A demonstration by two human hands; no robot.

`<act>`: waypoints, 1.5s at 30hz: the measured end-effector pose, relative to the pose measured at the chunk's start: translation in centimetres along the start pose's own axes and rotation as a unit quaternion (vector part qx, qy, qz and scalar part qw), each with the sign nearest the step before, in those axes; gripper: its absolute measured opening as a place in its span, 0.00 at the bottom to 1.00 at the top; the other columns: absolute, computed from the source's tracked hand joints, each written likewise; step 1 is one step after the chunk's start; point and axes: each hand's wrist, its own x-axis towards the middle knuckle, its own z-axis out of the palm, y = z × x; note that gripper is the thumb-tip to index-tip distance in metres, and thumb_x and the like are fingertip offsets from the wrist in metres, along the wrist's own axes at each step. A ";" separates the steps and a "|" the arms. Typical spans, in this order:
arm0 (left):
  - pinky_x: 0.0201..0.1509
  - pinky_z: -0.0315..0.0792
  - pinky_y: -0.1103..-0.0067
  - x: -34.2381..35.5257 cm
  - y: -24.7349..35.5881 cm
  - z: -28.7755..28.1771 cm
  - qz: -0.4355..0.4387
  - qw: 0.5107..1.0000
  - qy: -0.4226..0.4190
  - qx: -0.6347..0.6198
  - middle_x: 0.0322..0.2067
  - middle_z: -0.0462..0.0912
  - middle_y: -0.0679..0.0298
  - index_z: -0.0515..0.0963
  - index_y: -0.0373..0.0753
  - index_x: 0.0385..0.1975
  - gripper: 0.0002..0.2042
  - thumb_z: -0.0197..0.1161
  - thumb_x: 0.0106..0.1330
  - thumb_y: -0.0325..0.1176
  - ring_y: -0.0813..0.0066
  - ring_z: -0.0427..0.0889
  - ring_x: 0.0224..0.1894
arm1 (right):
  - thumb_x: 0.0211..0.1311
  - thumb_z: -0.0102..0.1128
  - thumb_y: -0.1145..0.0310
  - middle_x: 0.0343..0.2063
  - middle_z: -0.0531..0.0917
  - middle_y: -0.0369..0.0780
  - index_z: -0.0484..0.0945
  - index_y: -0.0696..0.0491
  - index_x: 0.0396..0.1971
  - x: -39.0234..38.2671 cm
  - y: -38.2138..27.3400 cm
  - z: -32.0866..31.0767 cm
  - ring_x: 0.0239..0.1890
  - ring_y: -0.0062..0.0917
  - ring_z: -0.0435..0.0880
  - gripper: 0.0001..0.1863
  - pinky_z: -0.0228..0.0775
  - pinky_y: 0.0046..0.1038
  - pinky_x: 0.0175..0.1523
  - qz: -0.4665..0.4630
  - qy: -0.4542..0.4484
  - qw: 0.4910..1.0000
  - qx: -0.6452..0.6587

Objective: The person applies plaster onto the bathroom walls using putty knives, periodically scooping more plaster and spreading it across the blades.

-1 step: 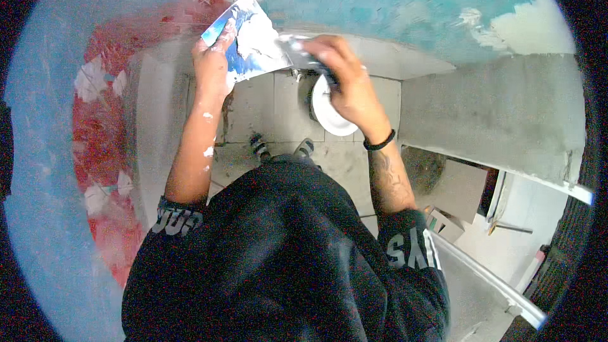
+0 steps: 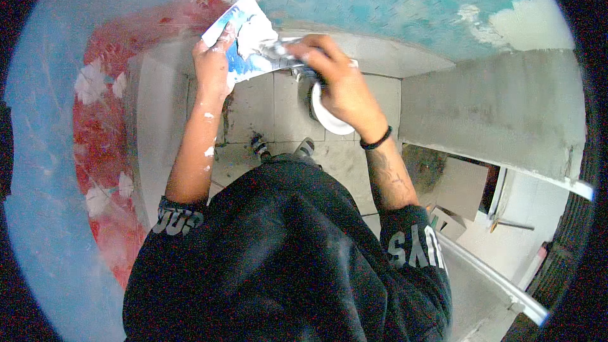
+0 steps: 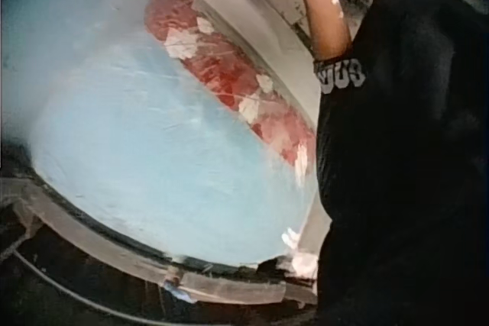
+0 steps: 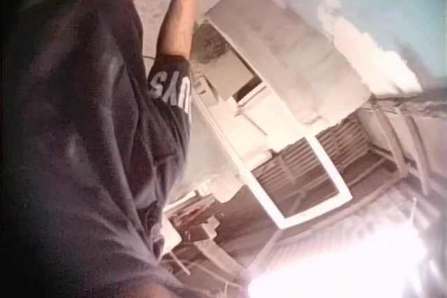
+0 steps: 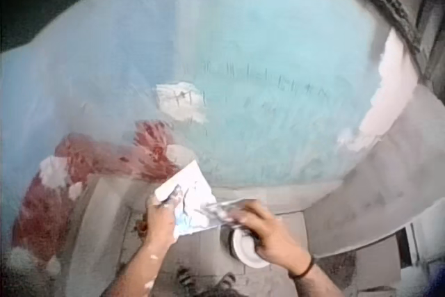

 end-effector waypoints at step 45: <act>0.38 0.60 0.81 23.8 22.6 5.2 0.336 0.632 -0.190 0.672 0.28 0.65 0.68 0.65 0.32 0.22 0.12 0.55 0.59 0.35 0.79 0.64 0.31 | 0.48 0.57 0.76 0.40 0.77 0.48 0.69 0.63 0.46 -17.3 52.6 -31.4 0.40 0.31 0.76 0.22 0.65 0.26 0.47 0.247 0.646 0.720 0.052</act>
